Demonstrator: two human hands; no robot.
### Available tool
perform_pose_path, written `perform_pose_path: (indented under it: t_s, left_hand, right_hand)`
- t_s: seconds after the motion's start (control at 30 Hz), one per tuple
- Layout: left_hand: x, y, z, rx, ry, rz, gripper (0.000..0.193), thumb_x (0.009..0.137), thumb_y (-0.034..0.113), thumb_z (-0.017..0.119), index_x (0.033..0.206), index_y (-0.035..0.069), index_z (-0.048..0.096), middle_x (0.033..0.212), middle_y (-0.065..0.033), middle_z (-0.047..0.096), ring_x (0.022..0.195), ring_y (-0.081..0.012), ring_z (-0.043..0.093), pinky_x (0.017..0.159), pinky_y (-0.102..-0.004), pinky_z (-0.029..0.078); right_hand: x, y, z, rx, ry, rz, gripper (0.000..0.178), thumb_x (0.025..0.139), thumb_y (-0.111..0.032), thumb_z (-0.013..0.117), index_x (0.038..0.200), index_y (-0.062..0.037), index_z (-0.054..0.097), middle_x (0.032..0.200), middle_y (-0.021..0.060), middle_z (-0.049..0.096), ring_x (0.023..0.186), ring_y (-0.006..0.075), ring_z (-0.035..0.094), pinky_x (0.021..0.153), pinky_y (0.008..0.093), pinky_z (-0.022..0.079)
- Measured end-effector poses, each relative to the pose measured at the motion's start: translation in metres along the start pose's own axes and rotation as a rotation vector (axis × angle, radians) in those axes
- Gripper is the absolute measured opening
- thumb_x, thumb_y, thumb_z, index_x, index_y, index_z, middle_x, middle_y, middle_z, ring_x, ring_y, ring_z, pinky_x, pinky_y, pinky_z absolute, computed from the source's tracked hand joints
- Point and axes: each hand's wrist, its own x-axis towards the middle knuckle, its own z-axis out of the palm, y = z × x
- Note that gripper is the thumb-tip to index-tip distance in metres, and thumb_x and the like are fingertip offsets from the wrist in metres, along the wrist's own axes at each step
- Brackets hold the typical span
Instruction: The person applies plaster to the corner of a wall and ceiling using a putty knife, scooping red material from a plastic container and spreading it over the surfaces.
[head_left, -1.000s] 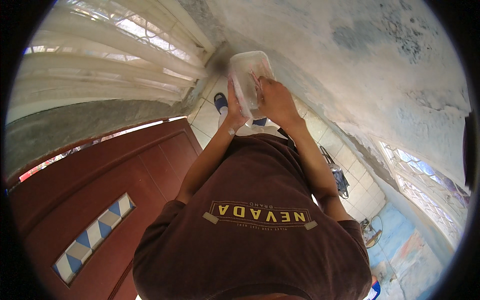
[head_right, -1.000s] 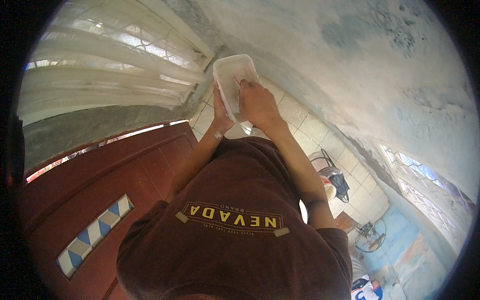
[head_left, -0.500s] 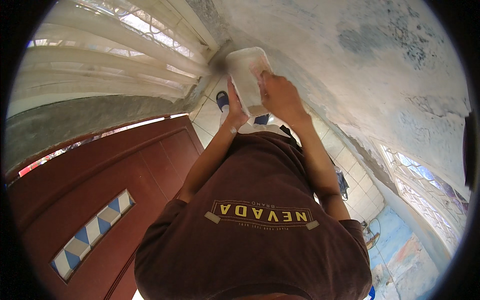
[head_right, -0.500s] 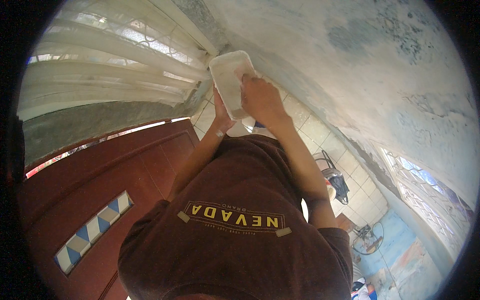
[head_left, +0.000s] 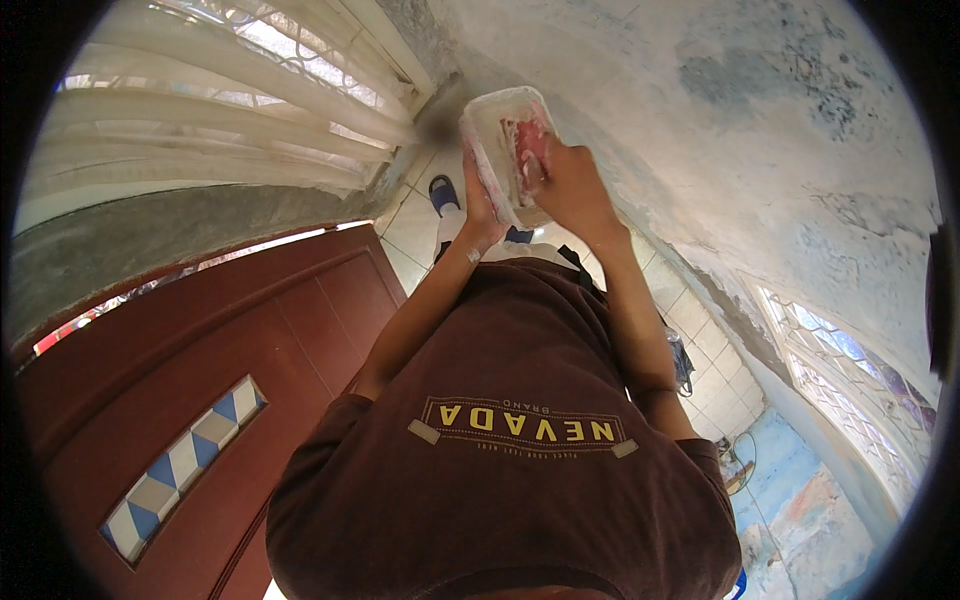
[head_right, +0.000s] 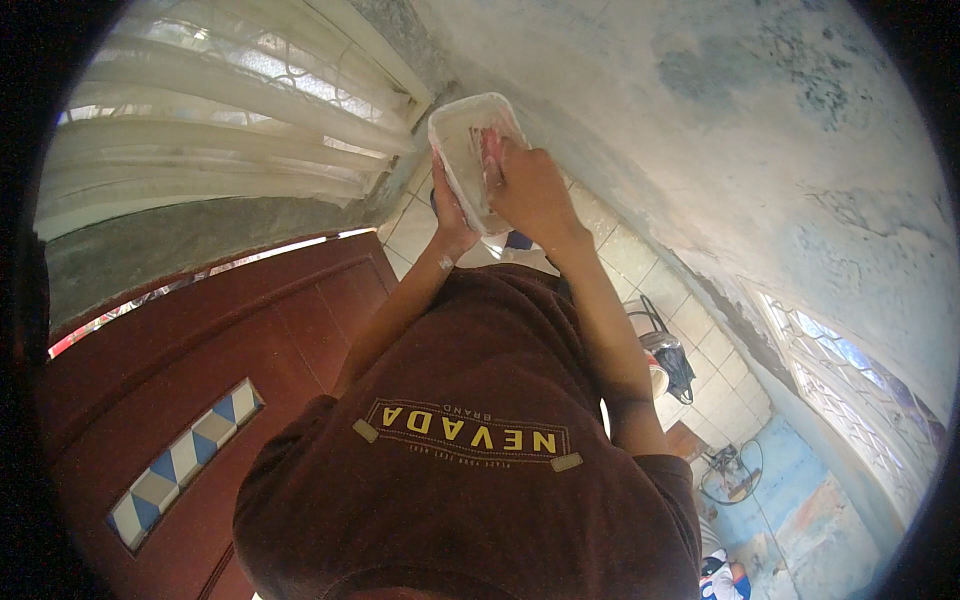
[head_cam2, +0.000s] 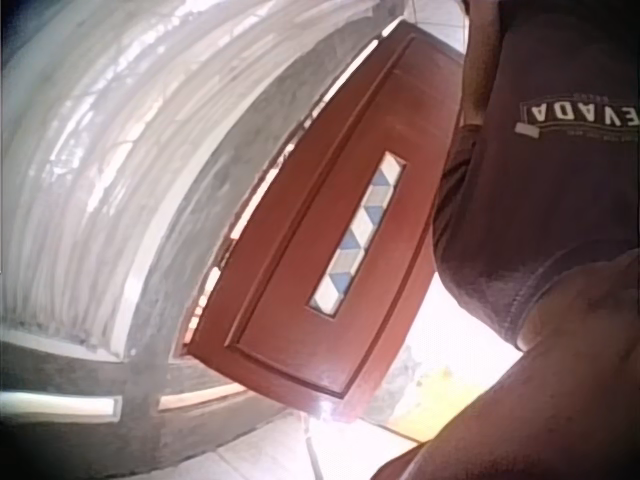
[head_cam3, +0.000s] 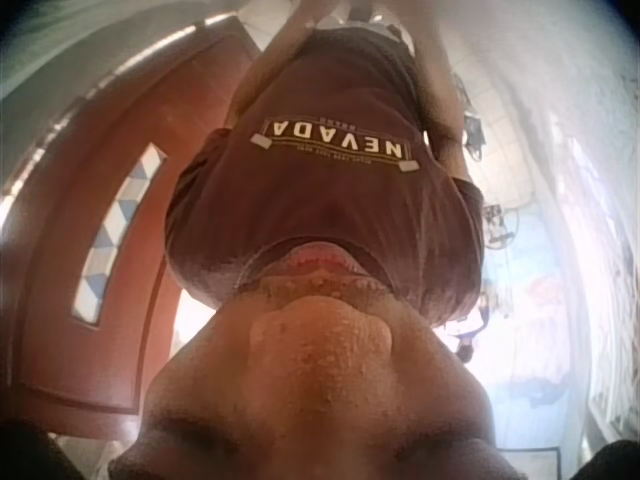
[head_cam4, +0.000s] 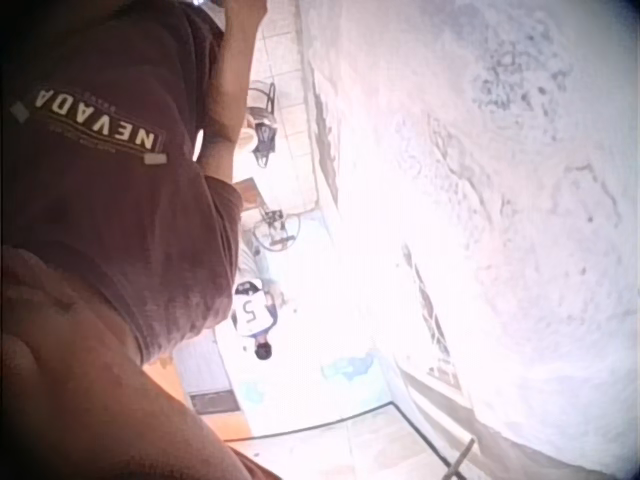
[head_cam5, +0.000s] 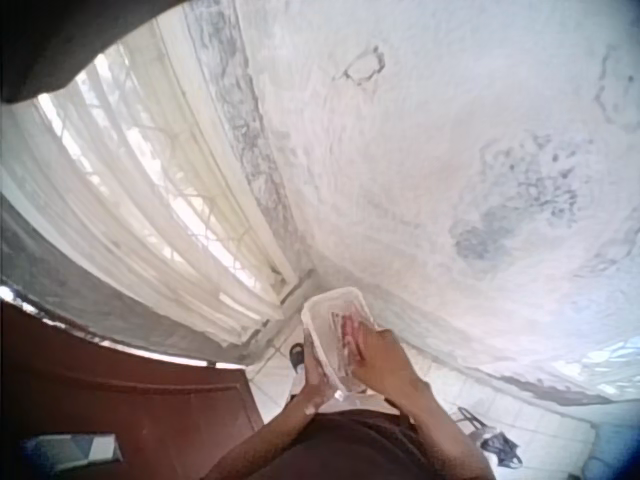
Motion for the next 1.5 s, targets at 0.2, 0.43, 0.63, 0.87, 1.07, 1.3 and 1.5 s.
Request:
perform_pose_path:
  t_s: [0.2,0.43,0.63,0.87,1.07,1.3,1.5]
  left_hand:
    - [-0.001,0.003,-0.001,-0.046,0.007,-0.059,0.072,0.103,0.065,0.031,0.153,0.014,0.036,0.149,-0.0093,0.048,0.134,-0.0263,0.051,0.114,-0.0441,0.041]
    - [0.002,0.008,0.002,-0.066,-0.021,-0.062,0.068,0.103,0.064,0.034,0.15,0.016,0.043,0.14,-0.007,0.057,0.125,-0.0248,0.058,0.108,-0.0424,0.047]
    - [0.009,0.005,-0.024,0.005,0.064,-0.129,0.067,0.104,0.062,0.033,0.151,0.015,0.043,0.143,-0.0089,0.055,0.131,-0.0286,0.053,0.115,-0.0451,0.041]
    - [0.008,-0.002,-0.025,-0.137,-0.074,-0.153,0.062,0.106,0.057,0.034,0.149,0.013,0.044,0.139,-0.0093,0.057,0.125,-0.0251,0.058,0.109,-0.0435,0.047]
    - [0.009,-0.009,-0.013,-0.06,-0.013,-0.164,0.062,0.106,0.058,0.036,0.149,0.014,0.043,0.139,-0.0085,0.057,0.126,-0.0246,0.058,0.109,-0.0429,0.047]
    - [0.01,-0.013,-0.004,0.034,0.003,-0.186,0.064,0.105,0.06,0.034,0.149,0.014,0.043,0.138,-0.0085,0.058,0.123,-0.0242,0.06,0.107,-0.0424,0.049]
    - [0.022,-0.013,-0.057,-0.383,-0.437,-0.303,0.067,0.105,0.061,0.033,0.152,0.014,0.039,0.142,-0.0081,0.054,0.127,-0.0248,0.056,0.111,-0.044,0.045]
  right_hand:
    - [0.005,0.005,-0.01,-0.107,0.031,0.151,0.018,0.091,-0.016,0.06,0.1,-0.0009,0.06,0.082,0.027,0.065,0.08,0.047,0.064,0.071,0.0556,0.05]
    - [0.004,-0.005,-0.011,0.062,0.016,0.006,0.015,0.092,-0.016,0.061,0.095,-0.0014,0.061,0.077,0.0257,0.064,0.076,0.046,0.064,0.068,0.0548,0.048]
    - [-0.005,-0.01,0.012,-0.013,-0.008,0.056,0.017,0.094,-0.016,0.057,0.102,-0.0011,0.062,0.085,0.0253,0.068,0.082,0.0456,0.066,0.072,0.0558,0.051]
    - [-0.019,0.001,0.02,-0.017,0.127,0.091,0.02,0.094,-0.017,0.055,0.103,-0.0002,0.062,0.081,0.0263,0.067,0.079,0.0443,0.067,0.071,0.0557,0.052]
    - [-0.026,-0.007,-0.014,0.094,0.236,0.179,0.022,0.096,-0.019,0.056,0.104,0.0006,0.063,0.079,0.0245,0.068,0.076,0.0432,0.068,0.068,0.055,0.052]
    - [-0.034,0.007,-0.006,-0.011,0.158,0.142,0.028,0.096,-0.021,0.057,0.113,0.0005,0.063,0.08,0.0235,0.068,0.074,0.0425,0.068,0.066,0.0542,0.052]
    - [-0.034,0.009,0.015,-0.08,0.15,0.054,0.03,0.094,-0.018,0.058,0.118,-0.0011,0.063,0.082,0.0229,0.069,0.074,0.0422,0.068,0.066,0.0535,0.052]
